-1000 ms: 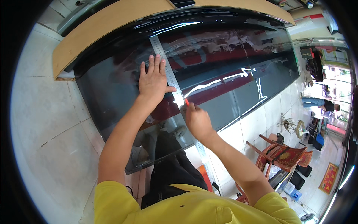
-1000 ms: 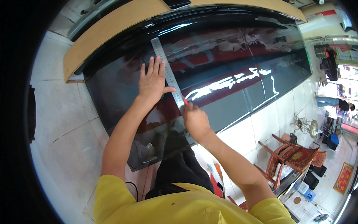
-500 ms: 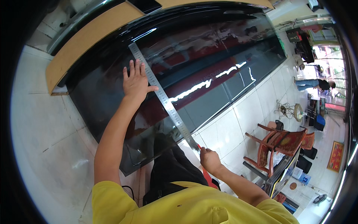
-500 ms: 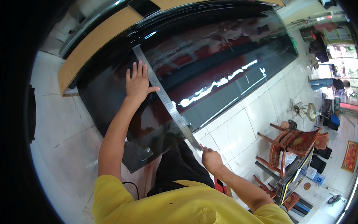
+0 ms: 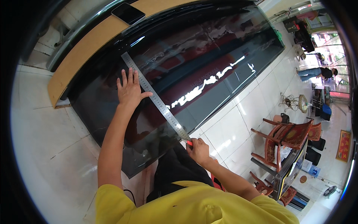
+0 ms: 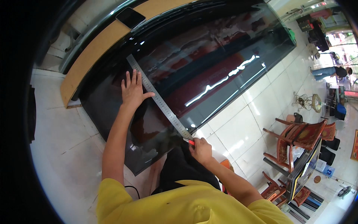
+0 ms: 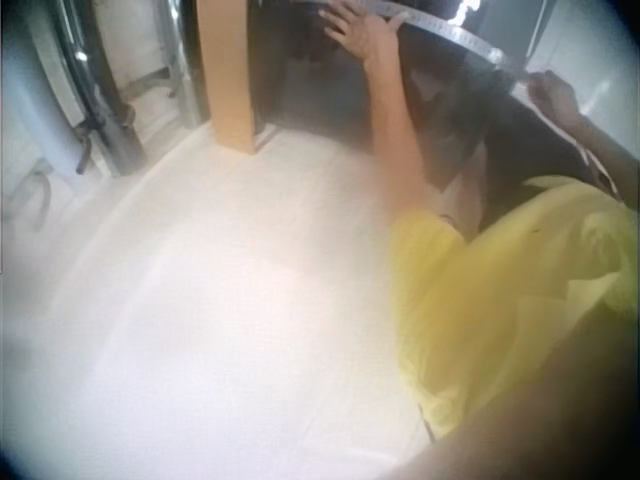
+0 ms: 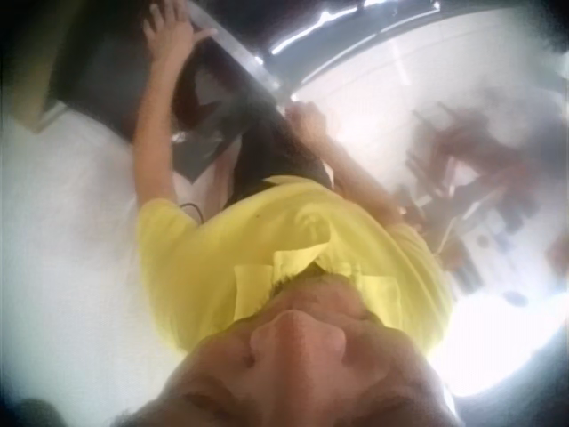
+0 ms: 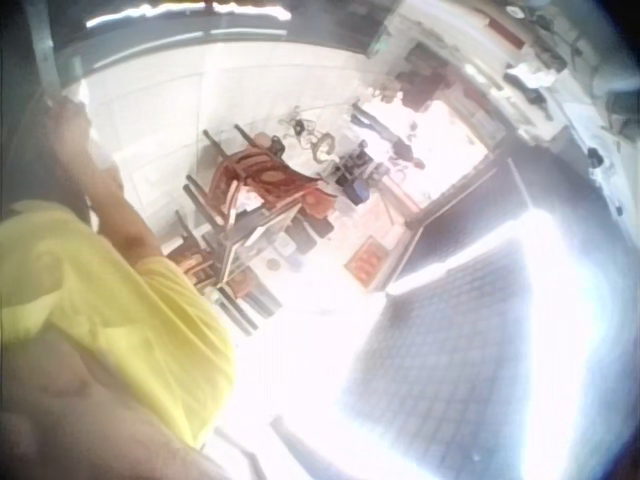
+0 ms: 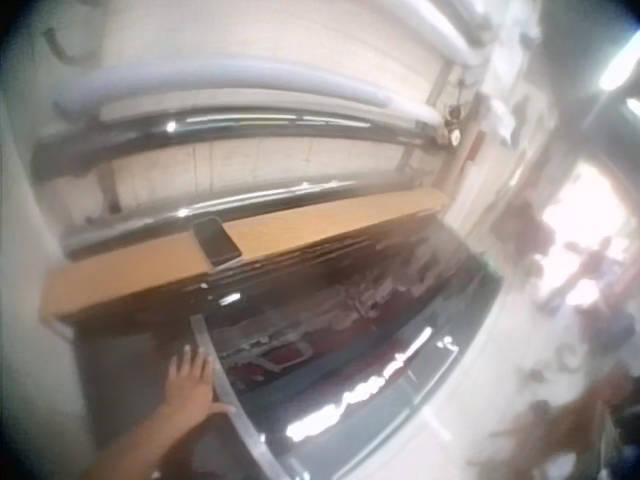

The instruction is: The person measures and marks a large sheet of dark window tint film laid on a table using a metal ruler and a red marker. They then use a utility knife to cut along the marked lines, separating the film into smaller pieces.

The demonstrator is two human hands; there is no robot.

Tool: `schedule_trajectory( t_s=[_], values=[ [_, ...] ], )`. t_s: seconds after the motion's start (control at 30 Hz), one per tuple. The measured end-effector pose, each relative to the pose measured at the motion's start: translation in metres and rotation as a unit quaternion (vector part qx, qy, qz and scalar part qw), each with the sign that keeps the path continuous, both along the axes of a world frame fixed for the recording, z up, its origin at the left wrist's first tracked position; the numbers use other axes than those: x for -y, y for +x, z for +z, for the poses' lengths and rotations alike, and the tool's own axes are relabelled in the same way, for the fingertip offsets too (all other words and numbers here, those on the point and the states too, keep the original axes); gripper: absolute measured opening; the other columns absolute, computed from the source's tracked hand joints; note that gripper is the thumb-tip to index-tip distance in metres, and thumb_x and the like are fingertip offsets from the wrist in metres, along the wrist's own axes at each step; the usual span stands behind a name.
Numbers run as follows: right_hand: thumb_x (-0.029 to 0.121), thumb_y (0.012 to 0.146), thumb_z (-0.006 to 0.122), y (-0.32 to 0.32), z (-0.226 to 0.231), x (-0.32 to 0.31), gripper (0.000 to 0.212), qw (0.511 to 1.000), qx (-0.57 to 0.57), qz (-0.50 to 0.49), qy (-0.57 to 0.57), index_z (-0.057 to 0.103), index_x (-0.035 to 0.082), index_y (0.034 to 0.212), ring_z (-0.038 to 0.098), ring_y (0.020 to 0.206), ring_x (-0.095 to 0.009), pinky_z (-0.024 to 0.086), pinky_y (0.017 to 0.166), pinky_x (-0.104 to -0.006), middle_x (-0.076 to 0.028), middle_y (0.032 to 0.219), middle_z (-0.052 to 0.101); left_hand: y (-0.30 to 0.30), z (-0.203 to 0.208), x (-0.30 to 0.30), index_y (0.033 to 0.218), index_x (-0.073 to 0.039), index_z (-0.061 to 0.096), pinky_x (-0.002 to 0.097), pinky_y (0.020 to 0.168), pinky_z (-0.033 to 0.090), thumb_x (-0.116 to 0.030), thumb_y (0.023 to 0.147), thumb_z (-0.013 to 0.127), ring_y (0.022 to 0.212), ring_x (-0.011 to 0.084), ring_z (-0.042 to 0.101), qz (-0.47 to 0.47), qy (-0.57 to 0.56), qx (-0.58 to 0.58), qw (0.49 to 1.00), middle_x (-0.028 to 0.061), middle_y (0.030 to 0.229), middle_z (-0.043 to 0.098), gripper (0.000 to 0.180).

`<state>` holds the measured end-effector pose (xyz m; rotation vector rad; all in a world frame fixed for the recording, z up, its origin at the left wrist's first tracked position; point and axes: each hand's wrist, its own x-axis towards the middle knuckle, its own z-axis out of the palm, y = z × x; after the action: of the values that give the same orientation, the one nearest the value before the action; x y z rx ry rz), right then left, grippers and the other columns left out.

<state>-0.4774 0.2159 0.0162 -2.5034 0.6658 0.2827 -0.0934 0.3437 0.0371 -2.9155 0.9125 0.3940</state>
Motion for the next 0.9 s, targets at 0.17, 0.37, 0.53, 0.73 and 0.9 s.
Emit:
schedule_trajectory(
  t_s=[0.17, 0.37, 0.53, 0.73, 0.9],
  values=[
    [0.027, 0.082, 0.082, -0.047, 0.013, 0.026, 0.031, 0.994, 0.076, -0.022, 0.073, 0.066, 0.005, 0.098, 0.068, 0.075, -0.039, 0.055, 0.066, -0.0492, -0.015, 0.084, 0.069, -0.034, 0.017, -0.016, 0.151, -0.003, 0.052, 0.0531, 0.117, 0.035, -0.048, 0.095, 0.075, 0.148, 0.0385, 0.041, 0.035, -0.345, 0.095, 0.933, 0.0182, 0.159, 0.048, 0.075],
    [0.007, 0.076, 0.079, -0.142, 0.073, 0.102, 0.024, 0.985, 0.133, -0.100, 0.041, 0.071, 0.004, 0.098, 0.073, 0.069, -0.031, 0.059, 0.065, -0.0404, -0.012, 0.081, 0.072, -0.203, 0.027, 0.025, 0.094, -0.005, 0.068, 0.0263, 0.073, 0.050, -0.017, 0.109, 0.060, 0.081, 0.0096, 0.063, 0.256, -0.570, -0.343, 0.701, 0.0030, 0.086, 0.069, 0.021],
    [0.002, 0.080, 0.077, -0.184, 0.087, 0.178, 0.018, 0.970, 0.154, -0.175, -0.064, 0.059, 0.005, 0.083, 0.063, 0.058, -0.033, 0.051, 0.057, -0.0418, -0.014, 0.070, 0.063, -0.324, 0.007, 0.075, 0.145, -0.009, 0.054, 0.0344, 0.078, 0.054, -0.062, 0.103, 0.063, 0.108, 0.0229, 0.072, 0.526, -0.333, -0.707, 0.336, 0.0105, 0.136, 0.069, 0.068],
    [0.006, 0.085, 0.079, -0.225, 0.076, 0.270, 0.019, 0.964, 0.163, -0.209, -0.029, 0.060, 0.004, 0.086, 0.056, 0.055, -0.021, 0.047, 0.055, -0.0369, -0.008, 0.066, 0.060, -0.344, -0.034, 0.130, 0.119, -0.015, 0.061, 0.0334, 0.074, 0.051, -0.045, 0.102, 0.073, 0.101, 0.0217, 0.072, 0.671, -0.548, -0.437, 0.242, 0.0015, 0.114, 0.072, 0.037],
    [0.007, 0.085, 0.078, -0.248, 0.081, 0.351, 0.018, 0.963, 0.184, -0.193, -0.024, 0.063, 0.003, 0.093, 0.054, 0.056, -0.020, 0.048, 0.057, -0.0361, -0.008, 0.066, 0.059, -0.349, -0.040, 0.156, 0.104, -0.015, 0.061, 0.0339, 0.069, 0.052, -0.028, 0.105, 0.072, 0.087, 0.0200, 0.073, 0.701, -0.592, -0.327, 0.226, 0.0006, 0.097, 0.072, 0.017]
  ],
)
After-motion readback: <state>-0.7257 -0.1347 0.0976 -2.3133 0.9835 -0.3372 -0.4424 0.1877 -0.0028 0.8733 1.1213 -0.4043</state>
